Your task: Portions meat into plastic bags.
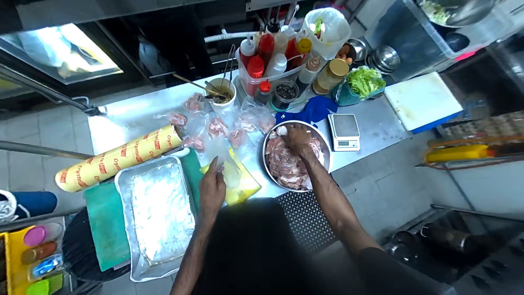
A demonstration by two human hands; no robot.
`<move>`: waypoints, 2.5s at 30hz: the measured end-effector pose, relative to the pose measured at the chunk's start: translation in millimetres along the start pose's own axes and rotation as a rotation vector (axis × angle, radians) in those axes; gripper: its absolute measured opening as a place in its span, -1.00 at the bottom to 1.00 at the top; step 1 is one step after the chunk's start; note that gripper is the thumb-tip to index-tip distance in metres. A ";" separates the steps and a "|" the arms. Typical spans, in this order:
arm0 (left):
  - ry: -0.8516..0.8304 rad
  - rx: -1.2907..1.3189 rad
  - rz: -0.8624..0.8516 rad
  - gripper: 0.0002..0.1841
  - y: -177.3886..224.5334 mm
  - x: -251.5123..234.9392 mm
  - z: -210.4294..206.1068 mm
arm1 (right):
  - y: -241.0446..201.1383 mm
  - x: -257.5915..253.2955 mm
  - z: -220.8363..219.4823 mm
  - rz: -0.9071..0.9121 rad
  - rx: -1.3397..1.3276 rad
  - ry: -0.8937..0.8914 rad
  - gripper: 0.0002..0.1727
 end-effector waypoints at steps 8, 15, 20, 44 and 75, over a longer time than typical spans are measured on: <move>0.219 -0.160 -0.087 -0.66 3.5 -11.4 12.0 | 17.2 72.4 80.5 0.052 -1.038 0.523 -0.58; 0.234 -0.176 -0.133 -0.68 11.9 -21.9 -3.6 | -120.1 165.4 27.6 0.033 -1.996 -0.047 -0.78; 0.134 -0.056 -0.239 -0.66 34.5 -6.1 -9.0 | -196.7 193.1 -41.9 0.049 -1.968 -0.384 -0.53; 0.117 0.137 -0.081 -0.74 28.9 -0.7 -16.6 | -185.9 164.1 46.4 0.364 -0.382 -0.238 0.22; -0.370 -0.218 0.000 -0.79 -130.5 -4.5 -125.8 | -56.7 96.2 33.3 0.203 -0.880 0.219 -0.66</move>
Point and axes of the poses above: each hand's wrist, its own x-axis away from the middle knuckle, its own z-axis out of the back of the hand, y = z × x, the point moved 9 cm from there along -x, towards the middle knuckle, and after that the axes turned 5 degrees about z, right-handed, at the moved point
